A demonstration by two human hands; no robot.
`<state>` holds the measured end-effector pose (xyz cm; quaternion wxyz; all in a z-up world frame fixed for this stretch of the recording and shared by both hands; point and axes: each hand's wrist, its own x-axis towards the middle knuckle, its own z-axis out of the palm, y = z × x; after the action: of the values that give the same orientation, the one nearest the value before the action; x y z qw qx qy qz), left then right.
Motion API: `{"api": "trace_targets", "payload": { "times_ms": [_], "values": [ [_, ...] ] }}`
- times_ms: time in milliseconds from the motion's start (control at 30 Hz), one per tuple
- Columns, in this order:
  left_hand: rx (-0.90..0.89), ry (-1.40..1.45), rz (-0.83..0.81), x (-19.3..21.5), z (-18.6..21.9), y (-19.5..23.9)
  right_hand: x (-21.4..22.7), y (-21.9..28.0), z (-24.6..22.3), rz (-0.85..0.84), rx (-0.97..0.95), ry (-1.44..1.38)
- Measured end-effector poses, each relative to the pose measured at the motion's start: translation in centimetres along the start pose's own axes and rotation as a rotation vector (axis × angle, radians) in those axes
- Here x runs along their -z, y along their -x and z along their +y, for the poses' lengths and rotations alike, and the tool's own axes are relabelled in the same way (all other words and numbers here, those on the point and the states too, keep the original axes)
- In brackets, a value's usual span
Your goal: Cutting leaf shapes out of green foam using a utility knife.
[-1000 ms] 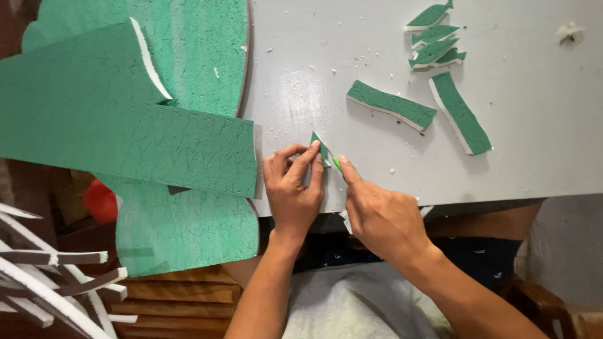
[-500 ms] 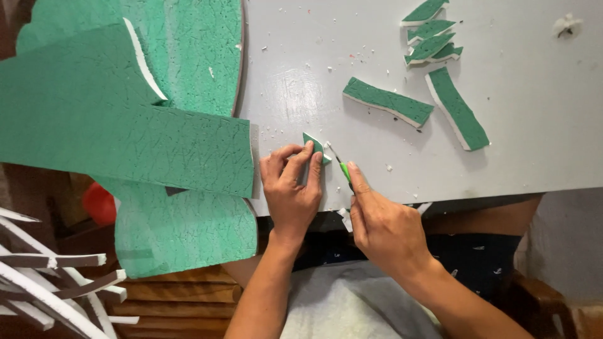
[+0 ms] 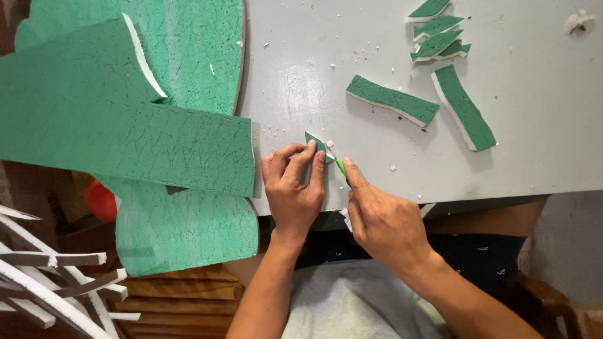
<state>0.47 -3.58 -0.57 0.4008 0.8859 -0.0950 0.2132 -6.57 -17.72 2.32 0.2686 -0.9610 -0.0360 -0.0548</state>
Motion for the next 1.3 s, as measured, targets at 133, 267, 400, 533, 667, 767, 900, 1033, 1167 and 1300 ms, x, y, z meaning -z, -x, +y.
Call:
{"api": "trace_targets", "payload": {
  "times_ms": [133,267,400,533,667,767,900,1033,1167,1300],
  "values": [
    [0.015,0.008,-0.011,0.0,-0.1,0.0,0.1,-0.2,0.1,-0.022,0.008,-0.022],
    [0.001,0.01,-0.011,0.0,-0.2,0.1,0.1,-0.6,0.4,-0.061,0.003,0.007],
    [-0.01,-0.001,-0.009,0.0,-0.1,0.1,0.2,-0.6,0.7,-0.108,-0.012,0.008],
    [-0.008,-0.004,-0.008,0.0,-0.2,0.1,0.1,-0.5,0.9,-0.116,-0.005,0.023],
    [-0.007,-0.003,-0.006,0.1,-0.2,0.0,0.1,-0.1,1.2,-0.148,-0.02,0.022],
    [-0.023,-0.039,-0.041,0.2,-0.3,0.3,1.4,1.2,1.4,-0.218,-0.063,0.038],
    [-0.018,-0.065,-0.087,0.2,-0.4,0.6,4.0,3.0,2.1,-0.292,-0.237,-0.026],
    [-0.032,-0.119,-0.051,0.3,-0.9,0.7,5.3,1.6,2.2,-0.217,-0.431,-0.181],
    [0.014,-0.004,-0.005,-0.2,-1.6,1.3,4.2,-2.0,1.2,-0.084,-0.479,-0.493],
    [0.076,0.112,0.091,-0.8,-2.3,2.2,1.8,-5.7,0.1,-0.112,-0.348,-0.699]
  ]
}}
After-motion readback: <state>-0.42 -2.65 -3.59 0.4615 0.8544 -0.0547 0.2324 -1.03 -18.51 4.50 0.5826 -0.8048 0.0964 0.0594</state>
